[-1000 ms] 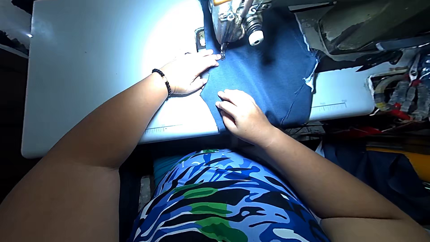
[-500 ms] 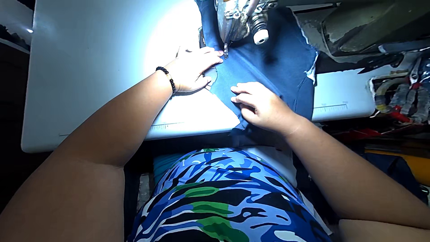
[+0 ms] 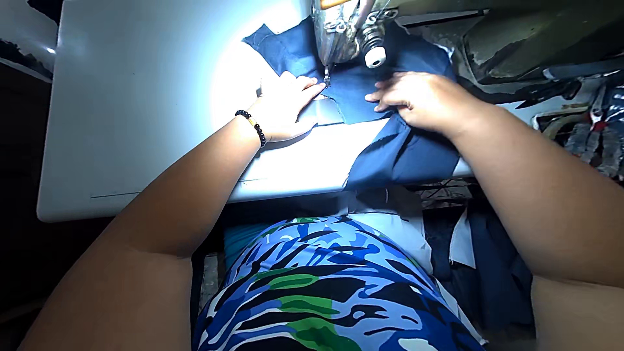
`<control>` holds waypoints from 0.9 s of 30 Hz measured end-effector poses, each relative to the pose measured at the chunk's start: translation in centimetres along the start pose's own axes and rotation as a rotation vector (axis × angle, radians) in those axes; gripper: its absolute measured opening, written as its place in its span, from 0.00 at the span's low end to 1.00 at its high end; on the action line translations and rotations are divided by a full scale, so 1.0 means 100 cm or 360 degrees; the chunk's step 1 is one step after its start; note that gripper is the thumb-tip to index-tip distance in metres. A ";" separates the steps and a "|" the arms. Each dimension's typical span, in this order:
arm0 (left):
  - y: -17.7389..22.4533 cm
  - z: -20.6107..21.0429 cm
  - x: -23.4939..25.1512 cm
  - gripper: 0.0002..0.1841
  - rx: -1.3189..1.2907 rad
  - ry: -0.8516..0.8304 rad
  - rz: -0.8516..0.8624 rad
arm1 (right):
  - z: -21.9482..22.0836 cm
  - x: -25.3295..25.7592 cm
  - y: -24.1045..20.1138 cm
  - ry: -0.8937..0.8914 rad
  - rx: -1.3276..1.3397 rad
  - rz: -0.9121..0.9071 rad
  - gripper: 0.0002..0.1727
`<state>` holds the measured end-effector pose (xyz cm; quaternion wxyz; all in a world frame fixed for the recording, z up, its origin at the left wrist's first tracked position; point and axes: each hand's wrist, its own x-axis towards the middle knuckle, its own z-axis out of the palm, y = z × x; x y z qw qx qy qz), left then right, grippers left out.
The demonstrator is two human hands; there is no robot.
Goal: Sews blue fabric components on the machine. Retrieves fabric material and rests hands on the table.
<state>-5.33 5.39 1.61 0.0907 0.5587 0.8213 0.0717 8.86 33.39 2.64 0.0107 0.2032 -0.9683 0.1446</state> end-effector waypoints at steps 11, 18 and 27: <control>0.005 0.018 0.005 0.32 -0.0093 0.0270 -0.0209 | -0.005 0.044 0.023 0.0122 -0.0234 0.0173 0.17; 0.011 0.018 0.006 0.35 0.0044 0.0194 -0.0334 | 0.007 0.033 -0.010 0.0191 -0.0248 0.0321 0.20; -0.003 0.019 0.002 0.26 -0.0358 0.0754 -0.0236 | 0.054 -0.114 -0.100 0.0925 0.0170 0.0744 0.17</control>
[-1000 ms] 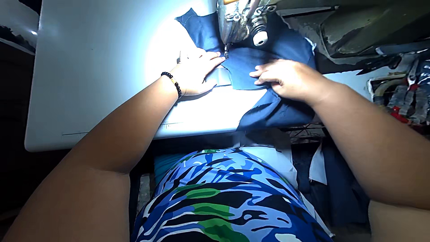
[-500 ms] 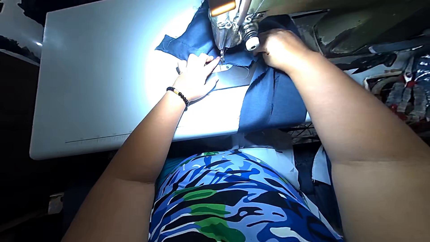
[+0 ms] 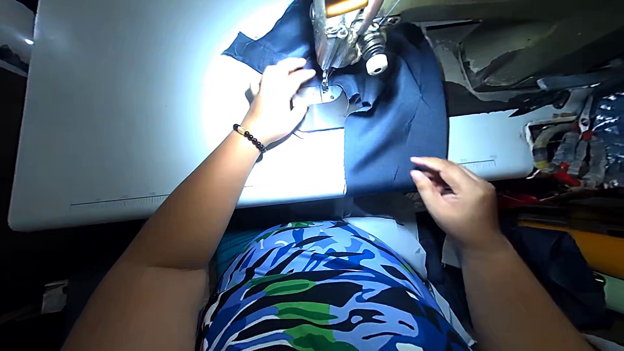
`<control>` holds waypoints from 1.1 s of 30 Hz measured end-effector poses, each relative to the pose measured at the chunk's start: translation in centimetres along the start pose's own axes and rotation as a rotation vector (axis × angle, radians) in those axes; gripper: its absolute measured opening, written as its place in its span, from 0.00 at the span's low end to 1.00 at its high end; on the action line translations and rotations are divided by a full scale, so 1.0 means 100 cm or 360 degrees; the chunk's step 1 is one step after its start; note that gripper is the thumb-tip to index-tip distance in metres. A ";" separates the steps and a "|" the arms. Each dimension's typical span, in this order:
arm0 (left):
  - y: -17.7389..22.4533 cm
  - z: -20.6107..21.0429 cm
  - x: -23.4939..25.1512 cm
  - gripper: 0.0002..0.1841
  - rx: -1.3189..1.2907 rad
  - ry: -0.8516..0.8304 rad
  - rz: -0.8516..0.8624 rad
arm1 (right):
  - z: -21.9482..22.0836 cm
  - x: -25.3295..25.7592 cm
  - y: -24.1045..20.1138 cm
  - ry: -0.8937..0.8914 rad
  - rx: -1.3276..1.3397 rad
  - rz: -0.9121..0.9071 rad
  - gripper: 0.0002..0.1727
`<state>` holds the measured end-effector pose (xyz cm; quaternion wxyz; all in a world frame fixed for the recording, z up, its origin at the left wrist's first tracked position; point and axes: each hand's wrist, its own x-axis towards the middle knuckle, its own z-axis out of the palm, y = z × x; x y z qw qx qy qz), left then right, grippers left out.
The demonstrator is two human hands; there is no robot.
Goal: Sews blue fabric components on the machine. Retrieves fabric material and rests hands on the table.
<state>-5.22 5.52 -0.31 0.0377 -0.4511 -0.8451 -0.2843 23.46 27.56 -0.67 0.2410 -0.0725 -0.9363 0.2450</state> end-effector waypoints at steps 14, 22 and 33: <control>0.047 -0.069 -0.064 0.43 0.0936 -0.0844 -0.0496 | 0.007 0.190 0.023 -0.0372 -0.0515 0.0542 0.31; 0.035 -0.054 -0.050 0.28 0.0562 -0.0348 -0.0129 | 0.031 0.188 0.024 -0.0813 -0.0347 0.0816 0.30; -0.043 -0.070 -0.049 0.43 0.0632 -0.0272 -0.0770 | 0.044 0.142 -0.007 -0.0298 0.0062 -0.0209 0.19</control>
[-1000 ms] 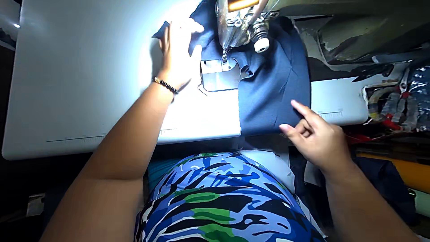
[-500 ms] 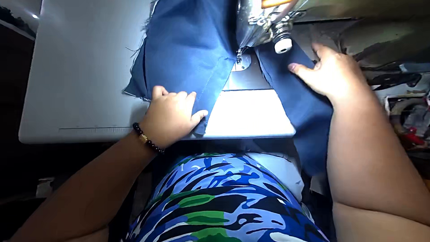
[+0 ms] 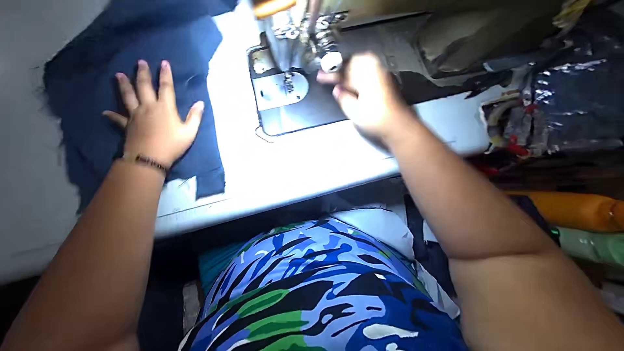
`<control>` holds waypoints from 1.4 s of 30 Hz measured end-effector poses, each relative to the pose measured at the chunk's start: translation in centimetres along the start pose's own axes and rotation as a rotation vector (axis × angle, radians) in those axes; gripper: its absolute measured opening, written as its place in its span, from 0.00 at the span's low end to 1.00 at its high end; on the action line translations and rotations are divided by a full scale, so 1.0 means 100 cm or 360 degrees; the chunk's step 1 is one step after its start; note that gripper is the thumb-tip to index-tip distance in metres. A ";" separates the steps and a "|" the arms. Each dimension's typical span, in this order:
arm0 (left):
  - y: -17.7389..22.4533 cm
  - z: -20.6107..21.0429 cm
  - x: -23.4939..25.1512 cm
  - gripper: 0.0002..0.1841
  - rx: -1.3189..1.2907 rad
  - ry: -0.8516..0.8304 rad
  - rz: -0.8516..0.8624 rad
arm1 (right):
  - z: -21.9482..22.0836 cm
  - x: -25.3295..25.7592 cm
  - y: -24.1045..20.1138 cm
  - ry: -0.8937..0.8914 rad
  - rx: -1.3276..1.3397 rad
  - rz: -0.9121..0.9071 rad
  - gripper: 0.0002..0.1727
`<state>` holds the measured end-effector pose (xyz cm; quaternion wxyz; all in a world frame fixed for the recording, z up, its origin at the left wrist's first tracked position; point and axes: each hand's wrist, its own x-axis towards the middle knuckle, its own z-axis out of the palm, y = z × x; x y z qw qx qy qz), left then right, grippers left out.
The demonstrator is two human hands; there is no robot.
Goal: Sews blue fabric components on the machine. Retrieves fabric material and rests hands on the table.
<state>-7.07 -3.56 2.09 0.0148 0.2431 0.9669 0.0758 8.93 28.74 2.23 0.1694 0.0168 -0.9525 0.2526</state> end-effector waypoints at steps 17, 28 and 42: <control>0.026 0.057 -0.016 0.39 -0.0320 -0.0049 0.0695 | -0.062 -0.369 0.081 -0.0371 -0.0207 0.1732 0.11; 0.020 0.061 -0.068 0.39 -0.0252 -0.0017 0.0764 | -0.082 -0.390 0.125 0.0078 -0.0061 0.2634 0.26; 0.003 0.070 -0.069 0.25 -0.0554 0.0199 0.0819 | -0.069 -0.419 0.124 0.0531 -0.0004 0.2327 0.49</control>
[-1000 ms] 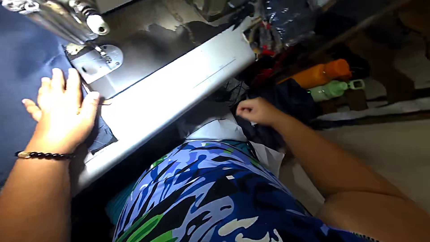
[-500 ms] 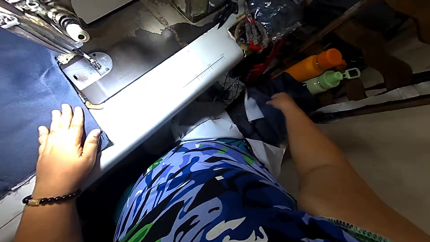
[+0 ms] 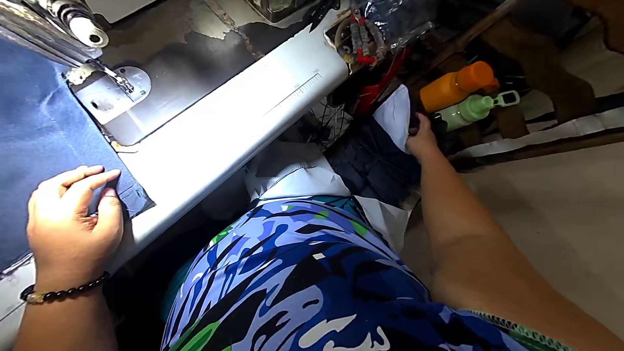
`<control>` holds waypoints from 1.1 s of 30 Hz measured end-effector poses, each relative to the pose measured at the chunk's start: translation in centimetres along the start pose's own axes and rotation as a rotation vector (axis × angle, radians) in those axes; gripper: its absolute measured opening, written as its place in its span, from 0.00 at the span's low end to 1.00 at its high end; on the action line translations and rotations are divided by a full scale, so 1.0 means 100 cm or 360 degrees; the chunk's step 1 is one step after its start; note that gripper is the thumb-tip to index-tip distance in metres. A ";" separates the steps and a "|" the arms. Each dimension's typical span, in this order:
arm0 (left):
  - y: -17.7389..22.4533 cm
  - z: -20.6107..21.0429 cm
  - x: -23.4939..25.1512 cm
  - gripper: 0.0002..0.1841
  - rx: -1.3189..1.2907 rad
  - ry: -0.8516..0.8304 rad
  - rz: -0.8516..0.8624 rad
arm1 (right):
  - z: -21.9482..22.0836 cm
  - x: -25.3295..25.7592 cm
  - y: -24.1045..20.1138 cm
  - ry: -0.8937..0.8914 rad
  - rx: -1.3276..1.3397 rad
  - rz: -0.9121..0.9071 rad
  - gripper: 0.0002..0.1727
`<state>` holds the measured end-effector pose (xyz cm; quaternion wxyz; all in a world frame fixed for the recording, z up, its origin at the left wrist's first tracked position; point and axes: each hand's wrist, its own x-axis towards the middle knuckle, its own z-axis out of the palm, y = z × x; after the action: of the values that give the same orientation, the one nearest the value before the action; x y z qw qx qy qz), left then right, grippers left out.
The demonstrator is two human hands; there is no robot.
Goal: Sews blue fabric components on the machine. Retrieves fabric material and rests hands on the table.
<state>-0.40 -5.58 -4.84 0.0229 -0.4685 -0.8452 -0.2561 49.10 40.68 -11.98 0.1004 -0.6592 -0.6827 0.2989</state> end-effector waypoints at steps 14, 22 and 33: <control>0.012 0.001 0.002 0.24 0.0054 0.0043 0.0005 | 0.068 -0.011 -0.020 -0.0829 -0.1106 -0.0258 0.24; 0.017 -0.001 0.004 0.24 0.0061 0.0026 0.0000 | 0.066 -0.018 -0.037 -0.0695 -0.1043 -0.0331 0.20; 0.016 0.000 0.003 0.24 0.0055 0.0042 0.0009 | 0.066 -0.009 -0.020 -0.0833 -0.0686 -0.0512 0.20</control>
<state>0.65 -4.65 -4.09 0.0429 -0.4671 -0.8477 -0.2475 43.99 38.08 -15.99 -0.1729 -0.4508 -0.8273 0.2870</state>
